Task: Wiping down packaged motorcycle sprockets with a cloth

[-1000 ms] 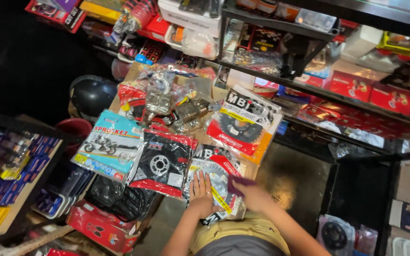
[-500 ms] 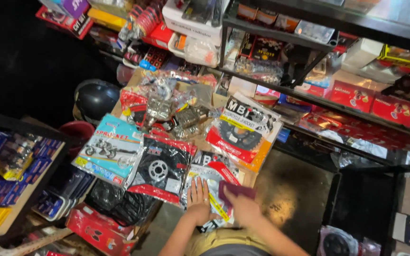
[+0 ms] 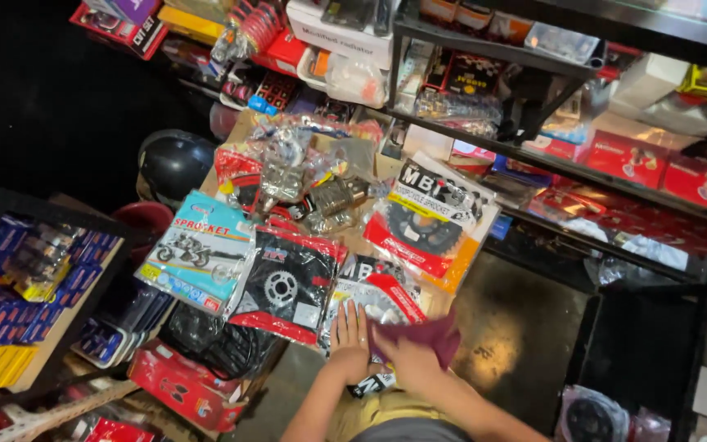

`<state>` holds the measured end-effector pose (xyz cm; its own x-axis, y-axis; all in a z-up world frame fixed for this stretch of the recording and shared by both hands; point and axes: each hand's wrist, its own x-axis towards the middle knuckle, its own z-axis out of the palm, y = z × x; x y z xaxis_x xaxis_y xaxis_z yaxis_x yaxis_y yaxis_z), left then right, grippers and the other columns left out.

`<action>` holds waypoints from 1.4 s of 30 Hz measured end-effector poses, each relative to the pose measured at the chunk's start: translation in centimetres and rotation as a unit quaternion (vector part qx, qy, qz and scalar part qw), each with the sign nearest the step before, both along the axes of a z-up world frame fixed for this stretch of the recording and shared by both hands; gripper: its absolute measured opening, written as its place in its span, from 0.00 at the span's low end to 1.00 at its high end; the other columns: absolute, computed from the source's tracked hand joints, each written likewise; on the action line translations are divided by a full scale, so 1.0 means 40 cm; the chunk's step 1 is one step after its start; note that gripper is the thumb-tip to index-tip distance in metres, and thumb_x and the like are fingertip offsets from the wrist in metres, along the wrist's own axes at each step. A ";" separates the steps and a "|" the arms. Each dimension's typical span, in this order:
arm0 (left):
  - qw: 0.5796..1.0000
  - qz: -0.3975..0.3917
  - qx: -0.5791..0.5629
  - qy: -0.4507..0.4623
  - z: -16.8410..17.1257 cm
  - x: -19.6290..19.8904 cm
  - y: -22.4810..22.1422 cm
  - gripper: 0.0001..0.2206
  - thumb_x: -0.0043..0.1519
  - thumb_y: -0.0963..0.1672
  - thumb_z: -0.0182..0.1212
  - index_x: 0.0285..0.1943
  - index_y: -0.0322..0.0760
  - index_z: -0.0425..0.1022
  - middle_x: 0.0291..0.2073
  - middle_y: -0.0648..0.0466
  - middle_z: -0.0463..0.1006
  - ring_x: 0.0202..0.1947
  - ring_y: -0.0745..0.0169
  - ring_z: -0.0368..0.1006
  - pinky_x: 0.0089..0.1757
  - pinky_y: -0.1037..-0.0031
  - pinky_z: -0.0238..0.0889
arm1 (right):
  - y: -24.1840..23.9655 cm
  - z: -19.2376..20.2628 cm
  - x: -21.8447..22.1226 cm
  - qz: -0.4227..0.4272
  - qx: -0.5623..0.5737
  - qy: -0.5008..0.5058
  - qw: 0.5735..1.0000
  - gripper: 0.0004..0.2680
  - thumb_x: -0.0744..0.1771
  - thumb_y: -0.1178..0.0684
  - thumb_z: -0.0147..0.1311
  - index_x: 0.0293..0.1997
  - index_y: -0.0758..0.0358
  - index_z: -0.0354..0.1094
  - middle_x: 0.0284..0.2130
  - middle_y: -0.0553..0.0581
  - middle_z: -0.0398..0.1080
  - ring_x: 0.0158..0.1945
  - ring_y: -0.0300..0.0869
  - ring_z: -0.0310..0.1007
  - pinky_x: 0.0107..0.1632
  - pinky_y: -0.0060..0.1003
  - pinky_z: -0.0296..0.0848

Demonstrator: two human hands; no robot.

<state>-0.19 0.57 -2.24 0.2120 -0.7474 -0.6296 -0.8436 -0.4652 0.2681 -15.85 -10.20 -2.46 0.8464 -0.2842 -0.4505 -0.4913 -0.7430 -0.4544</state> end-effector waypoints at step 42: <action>0.994 0.058 0.047 0.076 0.071 0.026 -0.038 0.59 0.57 0.60 0.62 0.79 0.28 0.17 0.75 0.33 0.10 0.73 0.30 0.03 0.68 0.45 0.06 | -0.068 0.194 0.178 0.000 -0.076 0.201 0.977 0.28 0.69 0.58 0.37 0.77 0.25 0.37 0.48 0.64 0.71 0.50 0.60 0.78 0.48 0.56 0.78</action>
<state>0.85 -0.94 0.59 0.1900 -0.6605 -0.7264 -0.7360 -0.5855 0.3398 -8.74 -12.90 5.29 0.6094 -0.3730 -0.6996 -0.6070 -0.7872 -0.1090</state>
